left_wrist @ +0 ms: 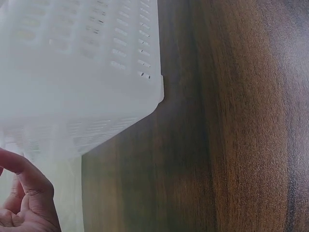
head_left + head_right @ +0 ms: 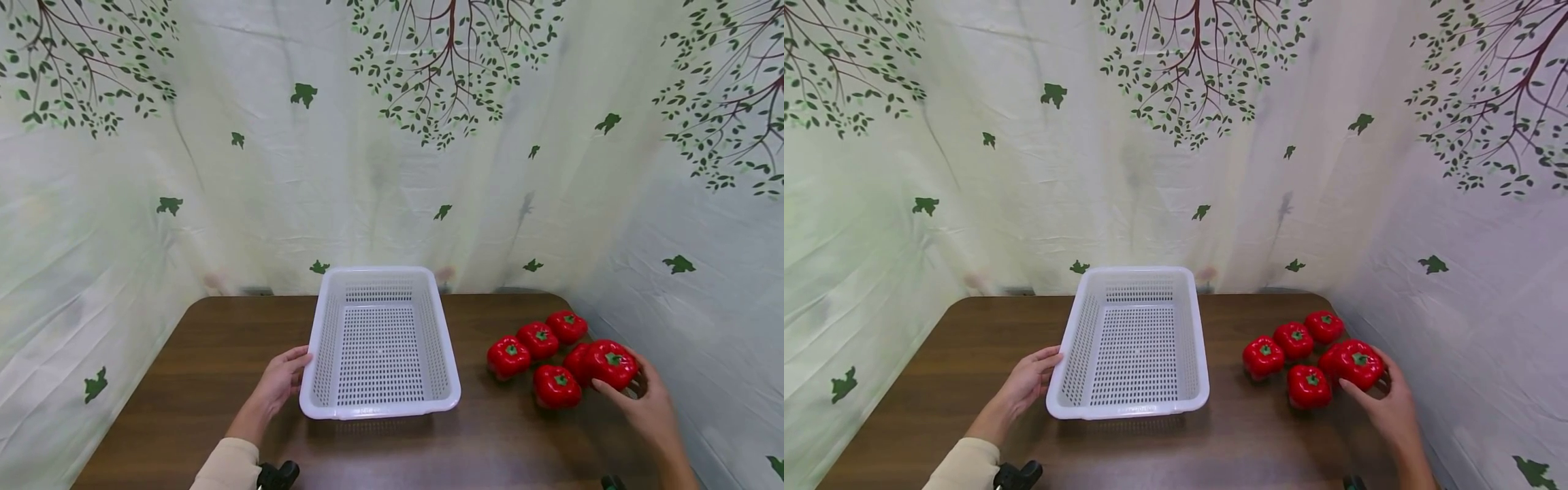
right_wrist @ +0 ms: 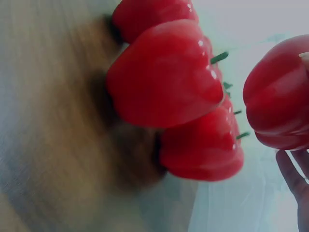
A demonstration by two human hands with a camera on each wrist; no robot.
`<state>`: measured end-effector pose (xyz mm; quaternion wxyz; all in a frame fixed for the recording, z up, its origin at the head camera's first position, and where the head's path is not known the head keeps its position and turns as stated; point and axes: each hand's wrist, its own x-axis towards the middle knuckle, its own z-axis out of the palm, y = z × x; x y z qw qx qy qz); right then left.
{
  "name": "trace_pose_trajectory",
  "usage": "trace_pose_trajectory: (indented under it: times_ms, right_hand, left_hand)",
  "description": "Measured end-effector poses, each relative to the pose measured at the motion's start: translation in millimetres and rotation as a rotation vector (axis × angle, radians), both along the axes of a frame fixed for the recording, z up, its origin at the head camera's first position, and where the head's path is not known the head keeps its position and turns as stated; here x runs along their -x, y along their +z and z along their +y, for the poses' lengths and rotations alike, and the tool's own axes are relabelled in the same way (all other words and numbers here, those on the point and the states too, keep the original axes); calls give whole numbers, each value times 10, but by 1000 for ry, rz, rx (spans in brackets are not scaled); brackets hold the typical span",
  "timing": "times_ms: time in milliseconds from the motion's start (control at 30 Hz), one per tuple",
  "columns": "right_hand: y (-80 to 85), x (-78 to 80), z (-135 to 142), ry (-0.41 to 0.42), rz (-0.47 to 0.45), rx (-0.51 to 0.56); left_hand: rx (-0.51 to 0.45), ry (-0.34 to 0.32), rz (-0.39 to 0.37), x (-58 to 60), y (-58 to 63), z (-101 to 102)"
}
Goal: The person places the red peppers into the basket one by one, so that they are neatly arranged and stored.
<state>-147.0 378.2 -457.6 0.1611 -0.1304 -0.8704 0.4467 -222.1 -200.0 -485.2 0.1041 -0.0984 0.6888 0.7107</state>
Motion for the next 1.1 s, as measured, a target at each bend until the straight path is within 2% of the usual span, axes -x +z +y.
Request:
trace_pose_trajectory:
  times_ms: [200, 400, 567, 800, 1100]
  right_hand:
    - [105, 138, -88, 70, 6, -4]
    - [207, 289, -195, 172, 6, 2]
    - [257, 438, -293, 219, 14, -13]
    - [307, 654, -467, 273, -6, 38]
    - [292, 917, -761, 394, 27, 130]
  left_hand:
    - [-11, -4, 0, -3, -3, 0]
    - [-34, -4, -2, -5, 5, 1]
    - [-60, -17, 6, -1, 0, -11]
    - [-108, -45, -6, 10, 18, -26]
    - [-122, -23, -30, 9, 24, -32]
